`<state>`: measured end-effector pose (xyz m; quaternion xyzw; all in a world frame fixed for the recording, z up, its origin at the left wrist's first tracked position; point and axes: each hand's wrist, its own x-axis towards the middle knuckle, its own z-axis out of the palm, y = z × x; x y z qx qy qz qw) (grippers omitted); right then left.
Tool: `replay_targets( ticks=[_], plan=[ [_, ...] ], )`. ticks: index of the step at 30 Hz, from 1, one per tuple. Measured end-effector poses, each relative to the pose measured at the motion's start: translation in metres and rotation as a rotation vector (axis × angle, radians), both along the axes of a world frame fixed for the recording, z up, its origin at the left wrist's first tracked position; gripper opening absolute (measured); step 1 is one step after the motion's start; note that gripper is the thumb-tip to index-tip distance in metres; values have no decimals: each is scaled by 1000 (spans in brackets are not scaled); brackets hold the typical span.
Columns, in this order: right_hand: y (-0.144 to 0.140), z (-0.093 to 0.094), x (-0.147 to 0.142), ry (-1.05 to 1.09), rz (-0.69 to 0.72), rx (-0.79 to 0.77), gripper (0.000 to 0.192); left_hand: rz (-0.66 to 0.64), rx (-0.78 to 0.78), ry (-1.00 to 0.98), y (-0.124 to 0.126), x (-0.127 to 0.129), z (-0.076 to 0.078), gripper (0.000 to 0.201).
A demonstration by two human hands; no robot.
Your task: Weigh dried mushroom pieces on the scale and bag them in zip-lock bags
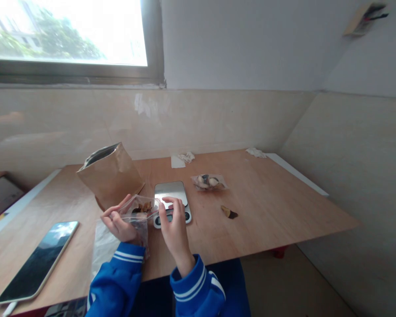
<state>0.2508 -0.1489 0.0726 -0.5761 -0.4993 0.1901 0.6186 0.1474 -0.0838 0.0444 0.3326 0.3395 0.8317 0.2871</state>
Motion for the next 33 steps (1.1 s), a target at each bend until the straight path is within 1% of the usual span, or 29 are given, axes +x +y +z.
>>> replay_targets(
  ticks=[1,3,5,6,7,9,13,14,17,18,19,21,23,24,26,30,32,33],
  plan=[
    [-2,-5,-1,7,10,-43,28,7,3,-9,0,0,1,13],
    [-5,-13,-5,4,59,-123,45,13,6,-22,0,2,4,12],
    [-7,-15,-12,4,130,-166,59,0,0,-14,-2,3,7,11],
    [-8,-14,-16,14,164,-167,62,-9,-2,0,-4,5,9,10],
    [-8,-12,-19,32,188,-155,62,-21,-3,18,-7,7,12,10],
    [-7,-6,-23,69,199,-100,55,-71,2,46,-14,11,16,11],
    [-7,6,-15,129,162,12,39,-238,-1,67,-32,15,25,19],
    [-8,8,-10,139,146,30,37,-244,-16,85,-36,14,27,20],
    [-10,12,8,155,91,50,31,-177,-90,162,-43,5,27,22],
    [-11,13,14,165,92,51,28,-172,-126,188,-44,1,25,25],
    [-12,14,19,182,103,52,27,-199,-171,217,-44,-4,22,29],
    [-14,17,27,216,125,57,27,-354,-266,285,-44,-12,15,32],
    [-17,19,33,216,111,59,28,-515,-299,327,-44,-17,9,31],
    [-18,19,34,200,101,58,29,-557,-295,329,-45,-18,7,31],
    [-20,21,36,134,100,65,31,-579,-280,324,-48,-17,6,32],
    [-24,24,37,-125,191,85,29,-610,-279,415,-54,-10,7,35],
    [-26,24,37,-182,199,76,28,-601,-276,436,-56,-9,7,34],
    [-26,24,38,-161,170,71,28,-578,-276,432,-56,-10,7,33]
  ],
)
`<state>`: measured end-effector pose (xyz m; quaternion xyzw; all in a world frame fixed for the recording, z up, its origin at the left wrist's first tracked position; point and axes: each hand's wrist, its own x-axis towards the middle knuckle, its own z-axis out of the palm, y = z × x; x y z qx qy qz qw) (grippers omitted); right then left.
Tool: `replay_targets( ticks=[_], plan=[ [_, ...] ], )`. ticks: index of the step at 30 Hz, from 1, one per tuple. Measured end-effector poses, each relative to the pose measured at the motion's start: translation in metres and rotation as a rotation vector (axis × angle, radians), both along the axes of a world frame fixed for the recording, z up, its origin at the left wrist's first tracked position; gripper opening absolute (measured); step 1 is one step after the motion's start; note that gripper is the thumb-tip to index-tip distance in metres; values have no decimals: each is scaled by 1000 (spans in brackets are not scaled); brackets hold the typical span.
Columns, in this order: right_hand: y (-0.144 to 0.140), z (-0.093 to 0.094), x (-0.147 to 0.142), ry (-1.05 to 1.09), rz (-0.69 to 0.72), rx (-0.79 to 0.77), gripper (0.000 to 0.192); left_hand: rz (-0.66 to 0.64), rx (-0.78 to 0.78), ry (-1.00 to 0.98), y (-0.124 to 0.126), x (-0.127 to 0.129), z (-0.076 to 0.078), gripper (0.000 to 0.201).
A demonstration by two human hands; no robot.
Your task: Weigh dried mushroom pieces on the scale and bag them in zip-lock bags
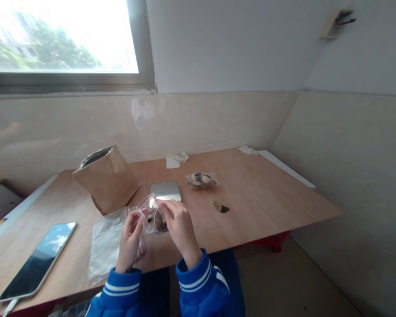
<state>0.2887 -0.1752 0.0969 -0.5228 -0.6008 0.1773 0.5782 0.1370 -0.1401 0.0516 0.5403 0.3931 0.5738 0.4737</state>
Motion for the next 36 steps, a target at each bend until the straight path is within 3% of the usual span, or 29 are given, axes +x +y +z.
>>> replay_targets(
  ticks=[3,6,11,17,23,29,32,36],
  plan=[
    [-2,-1,5,149,-136,-27,32,132,21,-11,-1,-6,1,34],
    [-3,-1,9,224,-172,-53,35,197,31,-6,-3,-10,5,32],
    [-6,2,8,188,-142,-29,33,118,28,16,-6,-5,11,29],
    [-8,4,2,-95,-1,13,25,-17,-29,113,-7,-4,4,33],
    [-5,1,8,166,-117,5,30,230,-1,36,-4,-13,2,36],
    [0,-8,16,293,23,-105,31,444,97,23,-1,-15,8,31],
    [4,-15,16,330,74,-140,32,467,102,-17,0,-15,9,29],
    [9,-23,12,323,84,-95,29,390,119,45,1,-10,15,25]
  ],
)
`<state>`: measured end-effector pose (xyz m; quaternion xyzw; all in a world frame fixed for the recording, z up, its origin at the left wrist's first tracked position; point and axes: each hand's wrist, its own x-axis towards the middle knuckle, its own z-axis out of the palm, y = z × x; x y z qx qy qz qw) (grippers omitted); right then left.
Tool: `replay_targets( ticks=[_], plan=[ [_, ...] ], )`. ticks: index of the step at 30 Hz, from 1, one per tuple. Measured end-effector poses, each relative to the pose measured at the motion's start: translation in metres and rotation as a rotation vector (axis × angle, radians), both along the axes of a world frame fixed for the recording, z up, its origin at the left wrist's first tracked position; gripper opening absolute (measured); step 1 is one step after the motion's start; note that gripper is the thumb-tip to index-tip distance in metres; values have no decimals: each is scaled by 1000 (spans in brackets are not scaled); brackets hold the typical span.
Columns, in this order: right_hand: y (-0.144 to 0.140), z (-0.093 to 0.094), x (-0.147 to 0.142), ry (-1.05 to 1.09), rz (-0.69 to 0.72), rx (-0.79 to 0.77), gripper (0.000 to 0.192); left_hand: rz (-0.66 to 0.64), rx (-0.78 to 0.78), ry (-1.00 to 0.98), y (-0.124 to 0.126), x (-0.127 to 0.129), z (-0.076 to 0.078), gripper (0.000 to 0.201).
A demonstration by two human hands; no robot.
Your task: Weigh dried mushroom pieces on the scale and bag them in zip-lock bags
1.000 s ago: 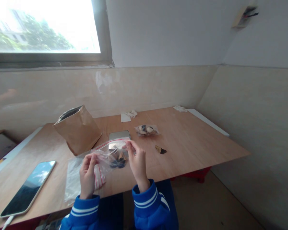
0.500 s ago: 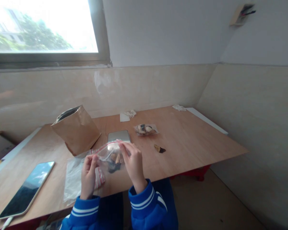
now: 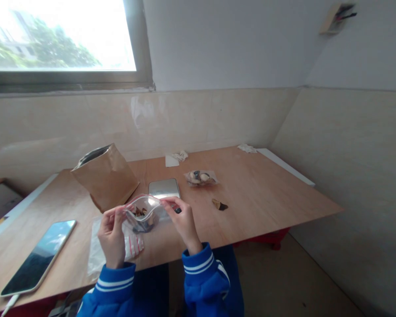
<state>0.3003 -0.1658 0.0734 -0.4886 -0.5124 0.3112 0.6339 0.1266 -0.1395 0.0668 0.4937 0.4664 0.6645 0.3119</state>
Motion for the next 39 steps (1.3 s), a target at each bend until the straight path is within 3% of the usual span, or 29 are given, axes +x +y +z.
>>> replay_targets(
  ticks=[3,5,9,12,15,17,21,24,32,35,39],
  plan=[
    [3,-3,-5,-26,43,24,25,-96,63,205,-2,8,13,22],
    [4,-3,-7,35,26,9,26,-81,93,285,-3,12,22,22],
    [5,-4,-5,256,-137,-27,30,206,94,126,1,12,32,26],
    [5,-5,-3,284,-154,-17,32,152,70,56,4,9,32,28],
    [6,-6,-2,279,-128,-12,32,-21,33,104,3,11,27,29],
    [6,-8,-1,298,-125,-17,32,-55,5,124,1,13,23,31],
    [7,-12,2,358,-182,-47,35,120,-14,43,-2,18,18,35],
    [8,-16,4,355,-188,-67,37,143,-38,16,1,17,14,37],
    [12,-39,27,244,50,-170,40,-185,-196,-6,19,-10,-22,44],
    [13,-46,34,195,88,-176,45,-235,-249,-4,22,-18,-33,49],
    [13,-49,38,144,92,-173,49,-288,-264,24,21,-22,-36,47]
  ],
)
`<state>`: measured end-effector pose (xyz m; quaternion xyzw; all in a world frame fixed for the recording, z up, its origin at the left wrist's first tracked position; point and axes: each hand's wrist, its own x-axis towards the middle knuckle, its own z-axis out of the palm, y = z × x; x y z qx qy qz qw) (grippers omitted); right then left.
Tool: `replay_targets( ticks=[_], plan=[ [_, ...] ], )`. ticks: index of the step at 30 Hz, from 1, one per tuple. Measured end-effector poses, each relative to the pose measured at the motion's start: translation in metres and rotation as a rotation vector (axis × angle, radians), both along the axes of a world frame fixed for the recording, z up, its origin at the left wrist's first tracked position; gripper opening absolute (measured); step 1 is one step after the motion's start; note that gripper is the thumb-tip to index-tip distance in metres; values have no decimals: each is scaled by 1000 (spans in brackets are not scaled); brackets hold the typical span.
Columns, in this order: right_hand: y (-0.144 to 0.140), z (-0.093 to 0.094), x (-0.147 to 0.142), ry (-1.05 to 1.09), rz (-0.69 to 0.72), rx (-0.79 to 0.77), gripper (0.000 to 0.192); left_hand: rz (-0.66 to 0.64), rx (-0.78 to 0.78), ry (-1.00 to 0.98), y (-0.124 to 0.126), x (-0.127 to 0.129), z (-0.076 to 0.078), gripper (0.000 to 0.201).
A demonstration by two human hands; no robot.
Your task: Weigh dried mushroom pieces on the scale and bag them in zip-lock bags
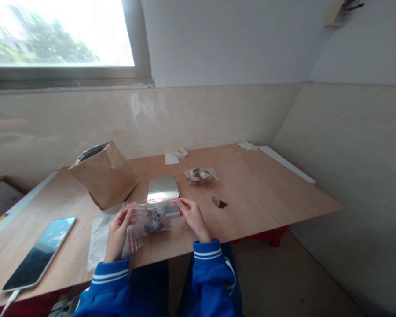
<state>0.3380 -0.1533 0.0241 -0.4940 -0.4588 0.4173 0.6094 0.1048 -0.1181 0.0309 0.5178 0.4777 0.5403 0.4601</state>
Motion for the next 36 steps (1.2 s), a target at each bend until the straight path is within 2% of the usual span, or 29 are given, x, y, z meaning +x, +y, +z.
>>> replay_targets(
  ticks=[8,14,19,25,32,36],
  plan=[
    [-1,4,-5,-68,-96,34,45,102,4,-7,1,4,-2,44],
    [3,-2,-8,-115,-165,54,42,166,6,11,-1,4,-6,43],
    [6,-8,-12,-124,-204,62,37,194,2,22,-3,7,-9,39],
    [7,-5,-21,-100,-266,72,36,201,57,-24,-3,11,-15,37],
    [4,-1,-22,-56,-130,80,34,88,40,-84,-7,14,-8,33],
    [4,-2,-20,-74,-121,89,29,78,26,-77,-7,13,-8,34]
  ],
)
